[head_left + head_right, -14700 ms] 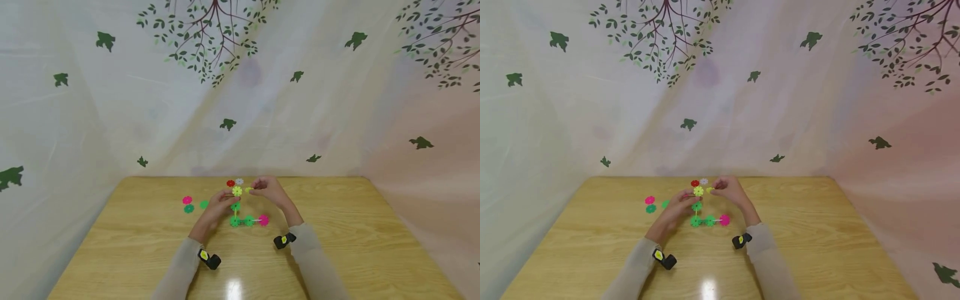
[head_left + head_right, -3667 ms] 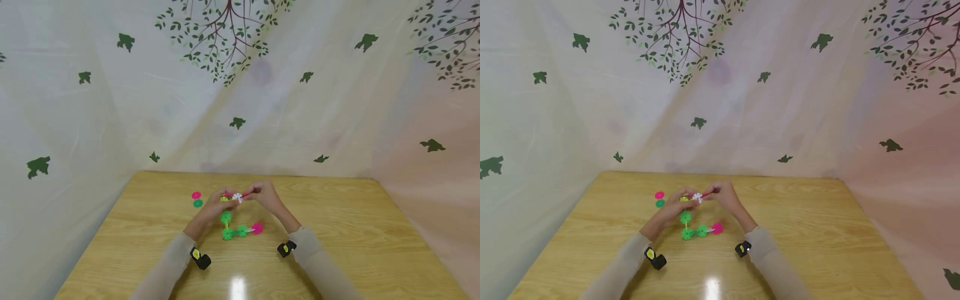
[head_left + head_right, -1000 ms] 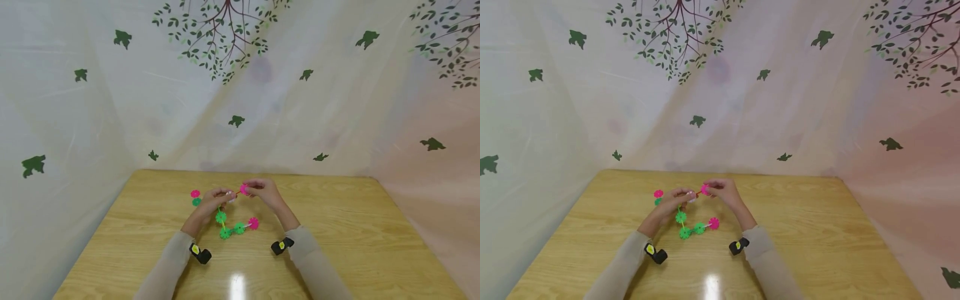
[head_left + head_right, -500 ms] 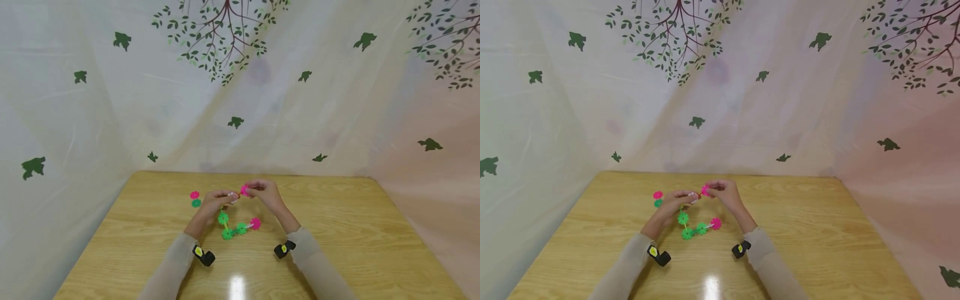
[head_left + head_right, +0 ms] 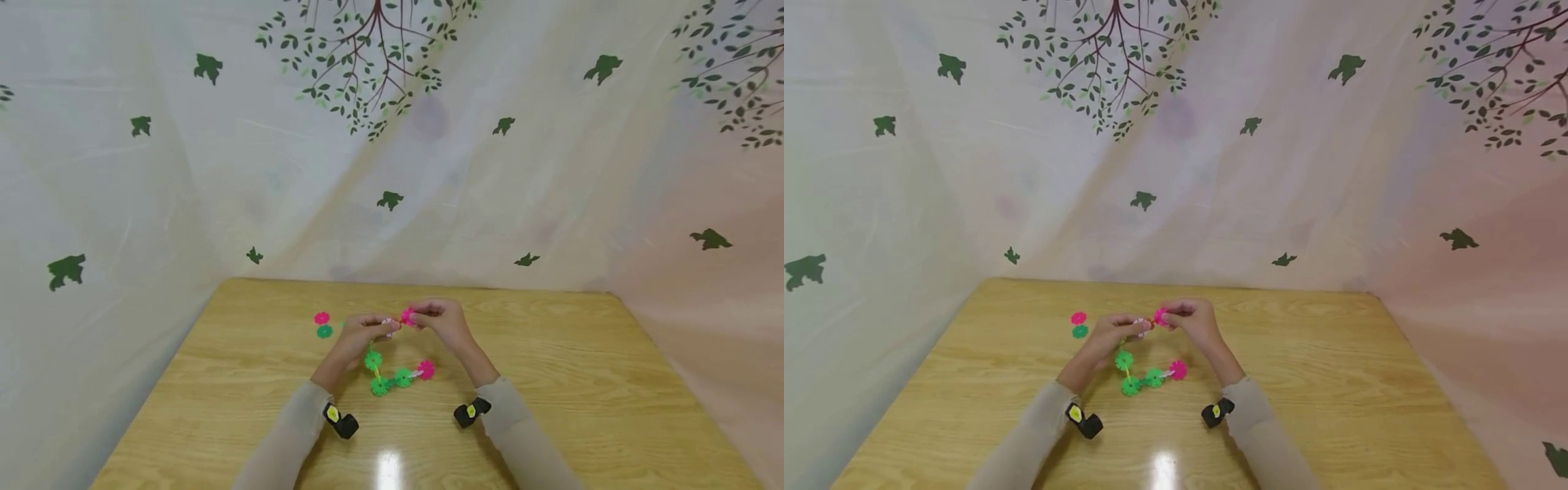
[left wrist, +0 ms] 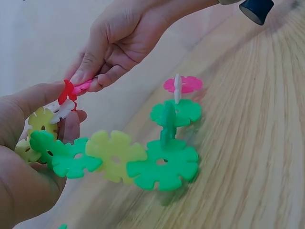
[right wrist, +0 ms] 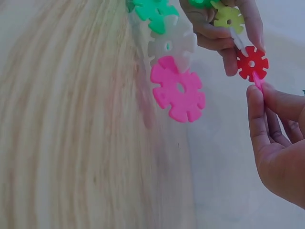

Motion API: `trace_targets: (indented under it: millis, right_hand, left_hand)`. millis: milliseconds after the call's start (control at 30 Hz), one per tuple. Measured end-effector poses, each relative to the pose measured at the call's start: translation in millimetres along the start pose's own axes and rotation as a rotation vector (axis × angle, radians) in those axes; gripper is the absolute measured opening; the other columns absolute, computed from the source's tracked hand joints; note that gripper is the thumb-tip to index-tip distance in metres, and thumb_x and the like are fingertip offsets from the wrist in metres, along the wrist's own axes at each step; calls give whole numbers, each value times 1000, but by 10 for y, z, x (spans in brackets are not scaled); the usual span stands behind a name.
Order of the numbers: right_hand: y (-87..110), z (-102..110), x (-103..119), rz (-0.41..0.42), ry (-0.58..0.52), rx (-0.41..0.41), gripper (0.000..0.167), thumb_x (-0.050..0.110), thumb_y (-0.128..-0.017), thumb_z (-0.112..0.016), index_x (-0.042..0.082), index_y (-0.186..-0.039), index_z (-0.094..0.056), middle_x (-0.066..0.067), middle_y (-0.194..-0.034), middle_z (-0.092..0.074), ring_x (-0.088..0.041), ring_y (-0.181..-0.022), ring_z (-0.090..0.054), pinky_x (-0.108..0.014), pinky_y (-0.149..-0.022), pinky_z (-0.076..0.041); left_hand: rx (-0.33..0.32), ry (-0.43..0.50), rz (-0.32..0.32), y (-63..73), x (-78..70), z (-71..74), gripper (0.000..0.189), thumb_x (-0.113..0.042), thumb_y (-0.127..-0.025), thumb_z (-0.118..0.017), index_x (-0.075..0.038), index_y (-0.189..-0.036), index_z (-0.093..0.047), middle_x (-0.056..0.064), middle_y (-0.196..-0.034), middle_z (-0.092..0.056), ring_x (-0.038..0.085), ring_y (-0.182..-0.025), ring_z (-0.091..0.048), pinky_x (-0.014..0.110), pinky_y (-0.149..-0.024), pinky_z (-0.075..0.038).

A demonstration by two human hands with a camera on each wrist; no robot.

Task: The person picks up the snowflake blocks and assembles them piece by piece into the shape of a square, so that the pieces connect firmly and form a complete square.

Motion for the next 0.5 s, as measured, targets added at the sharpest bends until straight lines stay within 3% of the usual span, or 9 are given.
trace_targets:
  millis: [167,300,400,500]
  right_hand:
    - [14,-53,-33,-17,5,72,20,-3,-91,-72,-14,-108,-70,-25,-97,-74,-13,-73,-70,-33,-70,-63]
    - [34,-135,-85,-57,65,153,21,-1,-93,-70,-12,-110,-69,-23,-96,-74,-30,-80,-73,-44,-75,-63]
    - [31,-189,-106,-67,111,214,22,1,-94,-70,-12,-112,-68,-24,-99,-74,-44,-88,-71,-47,-78,-63]
    - [0,-230,-92,-53,161,275,23,1,-95,-69,-12,-113,-68,-26,-100,-73,-47,-90,-70,-49,-78,-63]
  left_hand:
    - [41,-46,2,35,48,39,25,-14,-95,-73,5,-111,-72,-3,-94,-77,13,-87,-68,34,-83,-59]
    - [110,-70,61,90,128,80,32,-16,-98,-69,5,-121,-68,0,-94,-75,11,-74,-60,25,-68,-52]
    - [153,-94,102,130,174,116,36,-19,-100,-66,4,-128,-65,4,-97,-73,11,-72,-57,24,-66,-49]
    - [182,-114,119,166,179,137,39,-21,-101,-64,3,-131,-62,8,-99,-72,12,-73,-56,25,-66,-50]
Point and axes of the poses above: each hand's wrist, its own y-axis away from the middle knuckle, its own z-axis out of the back of the hand, x = y × z, the point moved 6 cm from there along -y, towards the middle knuckle
